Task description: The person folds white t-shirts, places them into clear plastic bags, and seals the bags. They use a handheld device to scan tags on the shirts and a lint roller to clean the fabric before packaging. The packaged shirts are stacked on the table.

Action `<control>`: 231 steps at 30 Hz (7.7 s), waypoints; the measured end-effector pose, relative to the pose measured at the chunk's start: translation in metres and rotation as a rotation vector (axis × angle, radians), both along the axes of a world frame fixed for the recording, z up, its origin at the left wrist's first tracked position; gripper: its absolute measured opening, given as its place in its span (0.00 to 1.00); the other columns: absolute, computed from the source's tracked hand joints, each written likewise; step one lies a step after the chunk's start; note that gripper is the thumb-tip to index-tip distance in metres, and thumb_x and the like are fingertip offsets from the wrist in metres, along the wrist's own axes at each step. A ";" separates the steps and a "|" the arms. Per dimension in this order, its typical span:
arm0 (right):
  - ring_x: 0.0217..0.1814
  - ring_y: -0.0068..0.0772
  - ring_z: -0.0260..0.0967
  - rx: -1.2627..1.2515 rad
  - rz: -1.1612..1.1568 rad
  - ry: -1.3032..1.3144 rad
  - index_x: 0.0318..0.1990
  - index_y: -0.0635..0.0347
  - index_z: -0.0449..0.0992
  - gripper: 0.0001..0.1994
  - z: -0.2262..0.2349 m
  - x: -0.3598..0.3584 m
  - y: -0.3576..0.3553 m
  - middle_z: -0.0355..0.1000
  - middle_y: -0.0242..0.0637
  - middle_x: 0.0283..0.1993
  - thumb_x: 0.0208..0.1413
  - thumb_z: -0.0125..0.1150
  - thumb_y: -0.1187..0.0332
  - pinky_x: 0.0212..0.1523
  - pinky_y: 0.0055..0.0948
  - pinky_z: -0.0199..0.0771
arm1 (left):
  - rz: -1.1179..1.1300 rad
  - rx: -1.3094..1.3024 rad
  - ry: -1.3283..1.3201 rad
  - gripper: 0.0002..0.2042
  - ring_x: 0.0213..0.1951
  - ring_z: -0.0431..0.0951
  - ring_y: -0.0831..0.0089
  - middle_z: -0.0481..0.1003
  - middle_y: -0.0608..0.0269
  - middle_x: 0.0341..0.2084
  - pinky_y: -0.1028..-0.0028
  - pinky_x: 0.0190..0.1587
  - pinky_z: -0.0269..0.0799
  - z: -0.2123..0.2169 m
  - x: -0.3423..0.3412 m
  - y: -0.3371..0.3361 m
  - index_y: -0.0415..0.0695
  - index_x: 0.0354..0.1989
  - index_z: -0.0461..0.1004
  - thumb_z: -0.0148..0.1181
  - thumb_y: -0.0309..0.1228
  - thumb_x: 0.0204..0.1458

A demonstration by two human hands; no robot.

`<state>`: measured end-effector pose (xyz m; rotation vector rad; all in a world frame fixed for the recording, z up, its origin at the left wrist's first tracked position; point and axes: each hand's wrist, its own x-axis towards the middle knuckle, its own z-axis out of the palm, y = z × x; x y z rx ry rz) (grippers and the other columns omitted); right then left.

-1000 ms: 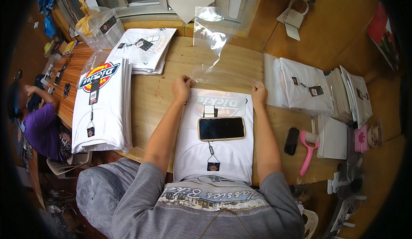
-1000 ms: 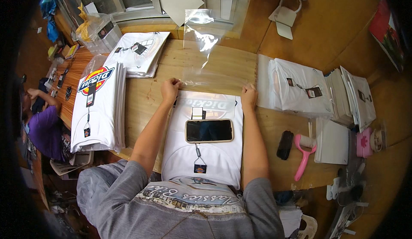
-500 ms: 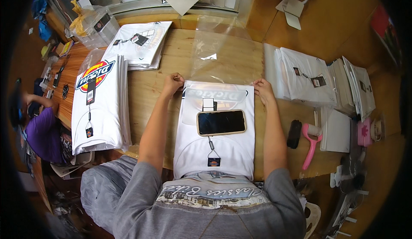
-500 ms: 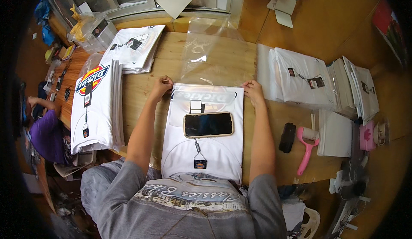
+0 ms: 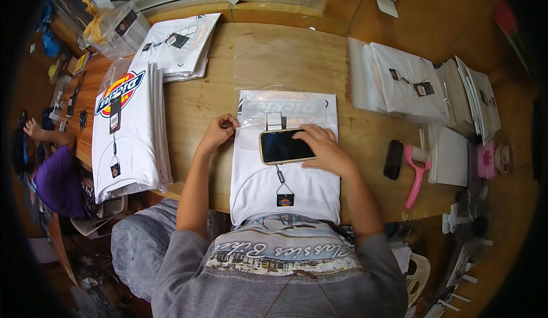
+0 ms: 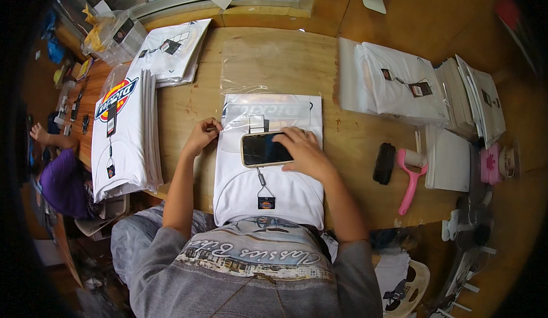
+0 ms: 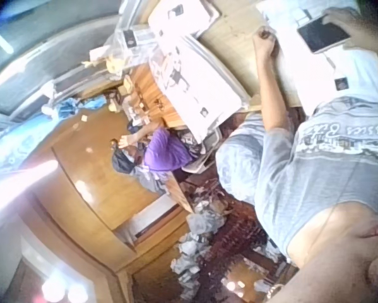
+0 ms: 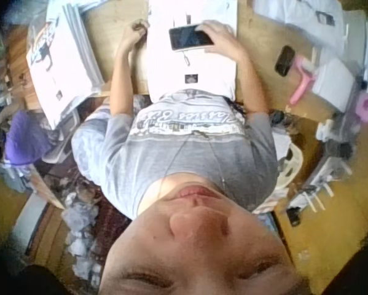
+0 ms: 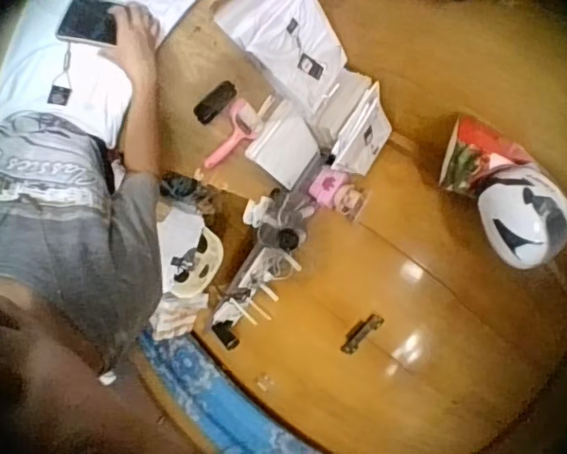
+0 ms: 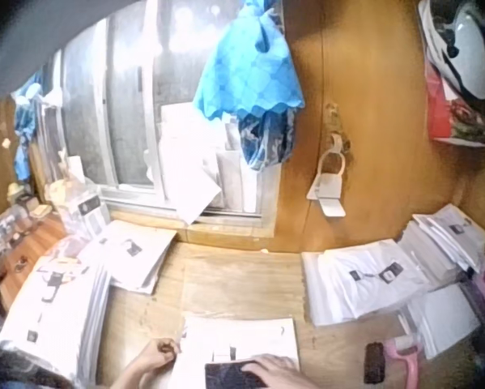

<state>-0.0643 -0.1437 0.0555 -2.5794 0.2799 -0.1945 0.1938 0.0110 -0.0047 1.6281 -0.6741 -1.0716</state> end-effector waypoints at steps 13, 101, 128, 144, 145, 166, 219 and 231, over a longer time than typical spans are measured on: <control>0.48 0.45 0.57 0.021 -0.754 0.021 0.43 0.54 0.62 0.30 -0.021 -0.084 -0.035 0.62 0.41 0.44 0.26 0.66 0.64 0.46 0.41 0.57 | 0.020 -0.085 -0.044 0.06 0.31 0.66 0.82 0.68 0.70 0.28 0.83 0.36 0.62 -0.015 -0.005 0.007 0.41 0.30 0.67 0.56 0.23 0.43; 0.26 0.30 0.63 -0.440 0.367 -0.532 0.39 0.61 0.67 0.11 0.259 -0.103 0.049 0.66 0.38 0.24 0.46 0.47 0.73 0.28 0.28 0.61 | -0.391 -0.628 -1.726 0.23 0.50 0.61 0.68 0.62 0.56 0.48 0.70 0.51 0.56 0.351 -0.086 0.078 0.37 0.51 0.57 0.51 0.27 0.43; 0.30 0.31 0.65 -0.472 0.592 -0.414 0.43 0.58 0.66 0.14 0.253 -0.109 0.058 0.68 0.37 0.28 0.47 0.48 0.71 0.31 0.30 0.64 | -0.400 -0.643 -1.752 0.18 0.48 0.63 0.68 0.65 0.56 0.46 0.70 0.50 0.58 0.325 -0.099 0.086 0.38 0.49 0.60 0.47 0.27 0.47; 0.35 0.29 0.66 0.629 -0.676 -0.444 0.41 0.64 0.68 0.12 -0.101 -0.056 -0.151 0.70 0.42 0.33 0.50 0.48 0.69 0.36 0.29 0.66 | 0.038 -0.089 -1.160 0.19 0.42 0.69 0.66 0.68 0.54 0.39 0.73 0.42 0.65 0.055 -0.012 0.003 0.36 0.44 0.65 0.55 0.20 0.40; 0.42 0.32 0.67 0.115 -0.513 -0.287 0.50 0.54 0.63 0.17 -0.085 -0.029 -0.123 0.67 0.46 0.44 0.51 0.48 0.70 0.44 0.25 0.64 | 0.145 0.058 -0.997 0.18 0.39 0.70 0.66 0.68 0.54 0.39 0.75 0.39 0.66 0.021 -0.011 0.014 0.36 0.43 0.66 0.57 0.20 0.39; 0.31 0.17 0.60 0.920 -0.610 -0.233 0.35 0.66 0.68 0.07 -0.072 -0.020 -0.094 0.65 0.28 0.29 0.47 0.54 0.75 0.34 0.15 0.61 | 0.240 -0.240 0.480 0.04 0.25 0.62 0.84 0.63 0.74 0.21 0.83 0.31 0.62 -0.003 -0.029 0.005 0.47 0.29 0.62 0.49 0.32 0.51; 0.46 0.28 0.62 1.370 -0.441 -0.775 0.46 0.65 0.62 0.22 0.067 -0.048 -0.043 0.66 0.37 0.43 0.43 0.60 0.67 0.49 0.27 0.62 | -0.480 -0.368 -0.118 0.12 0.30 0.68 0.79 0.70 0.65 0.24 0.81 0.37 0.63 0.205 0.014 -0.117 0.43 0.25 0.66 0.64 0.27 0.35; 0.29 0.20 0.65 0.520 -0.345 -0.692 0.27 0.65 0.74 0.04 0.118 -0.030 -0.068 0.71 0.32 0.26 0.46 0.55 0.74 0.35 0.19 0.64 | -0.183 -0.518 -0.706 0.06 0.32 0.72 0.79 0.75 0.64 0.26 0.77 0.38 0.67 0.179 -0.021 -0.022 0.38 0.29 0.74 0.56 0.27 0.44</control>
